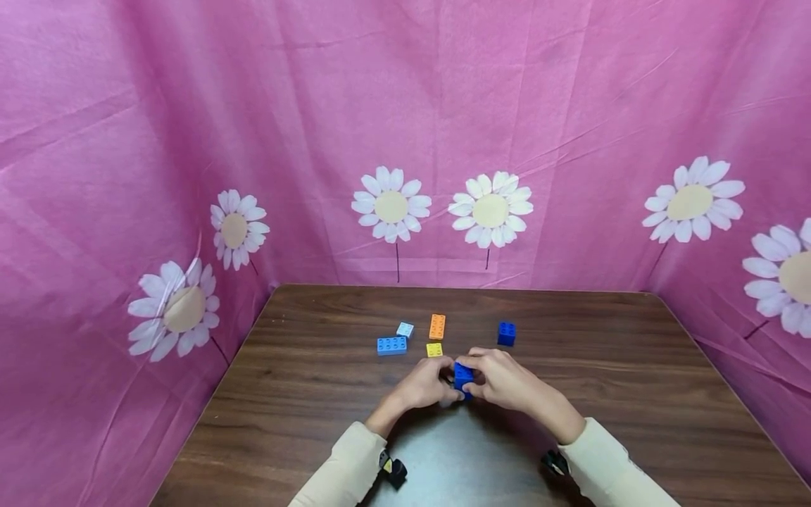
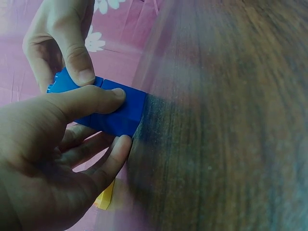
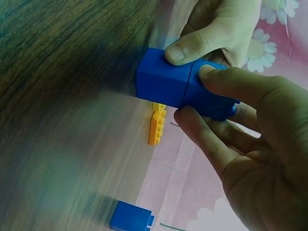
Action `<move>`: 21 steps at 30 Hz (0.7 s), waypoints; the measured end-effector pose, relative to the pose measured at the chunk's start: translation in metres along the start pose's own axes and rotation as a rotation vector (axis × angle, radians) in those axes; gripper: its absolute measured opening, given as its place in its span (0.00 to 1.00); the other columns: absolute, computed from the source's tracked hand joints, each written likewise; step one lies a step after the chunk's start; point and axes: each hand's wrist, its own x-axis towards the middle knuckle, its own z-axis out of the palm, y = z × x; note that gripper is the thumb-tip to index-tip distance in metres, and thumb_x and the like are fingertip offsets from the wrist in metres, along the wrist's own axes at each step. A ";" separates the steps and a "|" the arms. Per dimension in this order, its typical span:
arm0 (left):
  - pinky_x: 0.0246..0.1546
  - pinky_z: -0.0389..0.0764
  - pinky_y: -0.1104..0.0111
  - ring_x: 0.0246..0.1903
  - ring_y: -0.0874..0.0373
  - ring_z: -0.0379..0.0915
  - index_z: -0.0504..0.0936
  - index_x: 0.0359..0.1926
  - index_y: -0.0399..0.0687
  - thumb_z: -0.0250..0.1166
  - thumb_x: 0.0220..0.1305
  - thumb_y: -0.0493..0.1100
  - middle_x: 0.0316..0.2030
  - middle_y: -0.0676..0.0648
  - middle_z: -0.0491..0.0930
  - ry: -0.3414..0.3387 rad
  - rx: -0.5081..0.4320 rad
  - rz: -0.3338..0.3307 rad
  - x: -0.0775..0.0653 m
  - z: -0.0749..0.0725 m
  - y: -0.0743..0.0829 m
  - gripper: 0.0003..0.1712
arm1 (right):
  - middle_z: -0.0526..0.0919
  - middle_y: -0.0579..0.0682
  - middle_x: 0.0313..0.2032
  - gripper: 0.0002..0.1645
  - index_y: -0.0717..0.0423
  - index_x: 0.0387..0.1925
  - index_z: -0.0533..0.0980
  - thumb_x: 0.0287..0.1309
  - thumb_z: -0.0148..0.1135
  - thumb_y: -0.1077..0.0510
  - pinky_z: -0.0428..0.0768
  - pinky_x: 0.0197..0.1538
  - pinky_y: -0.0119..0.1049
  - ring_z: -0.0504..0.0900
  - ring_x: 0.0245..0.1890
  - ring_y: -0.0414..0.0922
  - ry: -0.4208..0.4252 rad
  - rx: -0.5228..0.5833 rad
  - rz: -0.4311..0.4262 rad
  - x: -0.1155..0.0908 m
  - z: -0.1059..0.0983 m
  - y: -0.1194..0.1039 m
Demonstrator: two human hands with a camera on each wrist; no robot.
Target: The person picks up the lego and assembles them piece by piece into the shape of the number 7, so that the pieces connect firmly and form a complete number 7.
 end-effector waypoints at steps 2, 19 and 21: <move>0.38 0.81 0.77 0.33 0.70 0.78 0.84 0.43 0.43 0.81 0.57 0.36 0.37 0.49 0.88 0.003 0.011 0.002 0.000 0.000 0.000 0.15 | 0.84 0.47 0.40 0.24 0.64 0.57 0.84 0.60 0.78 0.62 0.80 0.34 0.27 0.76 0.32 0.34 -0.001 0.003 0.008 0.000 0.000 -0.001; 0.39 0.82 0.75 0.34 0.68 0.79 0.85 0.43 0.42 0.81 0.57 0.36 0.38 0.47 0.88 0.011 0.007 0.017 -0.003 0.000 0.002 0.16 | 0.89 0.54 0.45 0.25 0.61 0.57 0.84 0.59 0.80 0.60 0.88 0.40 0.35 0.86 0.39 0.40 0.033 -0.017 0.022 -0.003 0.004 -0.002; 0.39 0.82 0.76 0.34 0.68 0.79 0.85 0.43 0.43 0.81 0.57 0.36 0.38 0.48 0.88 0.007 -0.001 0.009 -0.003 0.000 0.002 0.16 | 0.89 0.54 0.46 0.26 0.62 0.58 0.84 0.58 0.80 0.60 0.89 0.41 0.37 0.86 0.40 0.41 0.031 -0.014 0.029 -0.003 0.005 -0.002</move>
